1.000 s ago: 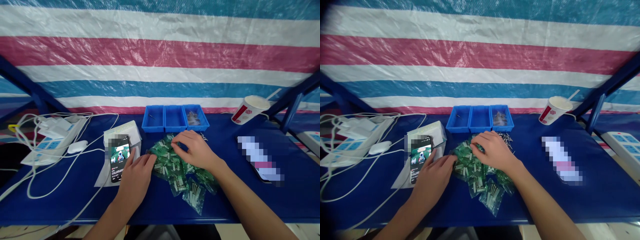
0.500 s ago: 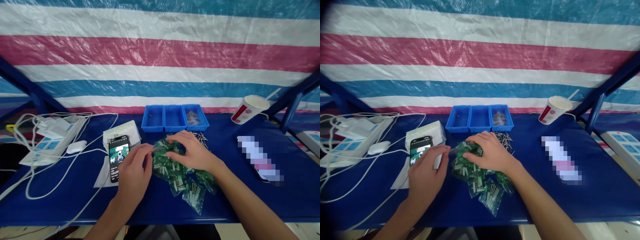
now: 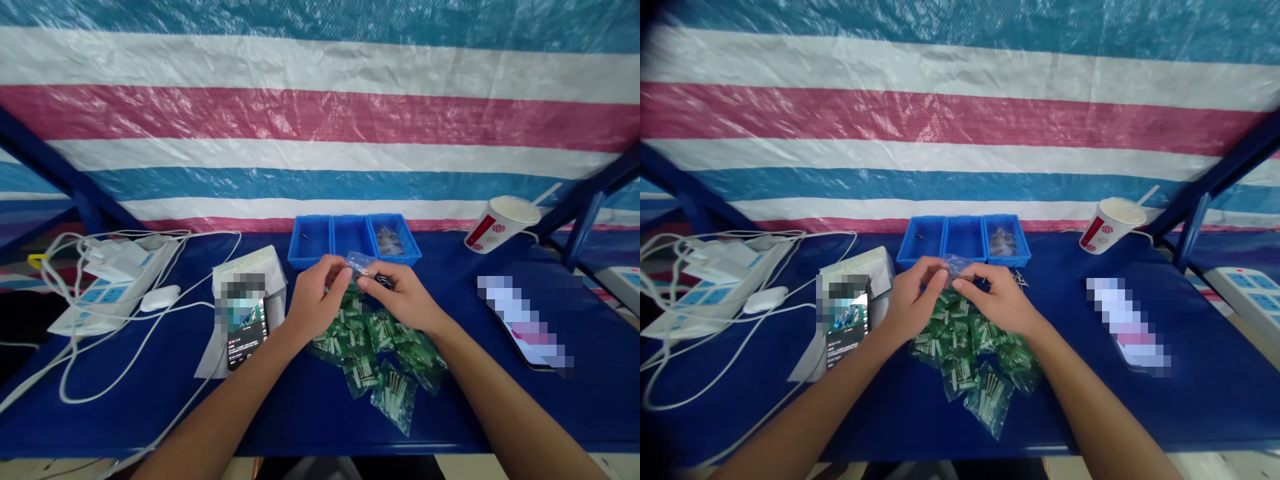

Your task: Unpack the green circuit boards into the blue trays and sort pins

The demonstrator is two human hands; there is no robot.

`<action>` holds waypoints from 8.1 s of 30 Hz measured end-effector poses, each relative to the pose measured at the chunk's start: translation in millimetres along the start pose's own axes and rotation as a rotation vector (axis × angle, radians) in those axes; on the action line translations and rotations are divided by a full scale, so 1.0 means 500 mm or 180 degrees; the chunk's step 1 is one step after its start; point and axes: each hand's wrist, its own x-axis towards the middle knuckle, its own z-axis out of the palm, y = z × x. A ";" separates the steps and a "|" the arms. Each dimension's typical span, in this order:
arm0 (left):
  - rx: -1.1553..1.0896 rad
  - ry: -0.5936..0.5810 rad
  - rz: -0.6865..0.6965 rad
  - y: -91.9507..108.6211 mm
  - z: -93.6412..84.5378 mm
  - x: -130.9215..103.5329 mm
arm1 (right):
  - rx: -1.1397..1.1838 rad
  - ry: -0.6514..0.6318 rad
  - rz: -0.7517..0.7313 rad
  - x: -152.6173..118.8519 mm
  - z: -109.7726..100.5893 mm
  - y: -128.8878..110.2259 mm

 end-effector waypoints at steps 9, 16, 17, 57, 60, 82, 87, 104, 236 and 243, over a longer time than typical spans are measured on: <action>-0.0269 -0.0246 -0.0030 0.003 -0.004 -0.041 | 0.0251 -0.0288 -0.0035 -0.003 0.012 -0.004; -0.0460 -0.0134 -0.0168 0.007 -0.001 -0.039 | 0.0059 -0.0220 -0.0010 -0.005 0.011 -0.020; -0.0506 -0.0154 -0.0182 0.006 -0.001 -0.040 | 0.0035 -0.0221 -0.0023 -0.005 0.011 -0.021; -0.0832 -0.0569 -0.0199 -0.001 0.007 -0.045 | -0.0310 0.0040 -0.0492 -0.009 0.022 -0.018; -0.0833 -0.0634 -0.0125 0.004 0.005 -0.043 | -0.0344 -0.0003 -0.0483 -0.009 0.021 -0.017; -0.1044 -0.0555 -0.0322 -0.011 0.011 -0.043 | -0.0292 -0.0001 -0.0165 -0.008 0.015 -0.010; -0.1072 -0.0557 -0.0344 -0.011 0.012 -0.043 | -0.0161 -0.0017 -0.0061 -0.007 0.012 -0.010; -0.0917 -0.0542 -0.0376 -0.005 0.005 -0.040 | -0.0169 0.0000 -0.0101 -0.006 0.007 -0.010; -0.0662 -0.0277 -0.0196 0.001 -0.035 -0.030 | -0.0215 -0.0208 0.0564 0.001 -0.004 0.019; -0.0710 -0.0420 -0.0782 0.004 -0.006 -0.039 | 0.0713 0.0100 0.0727 -0.001 0.012 0.012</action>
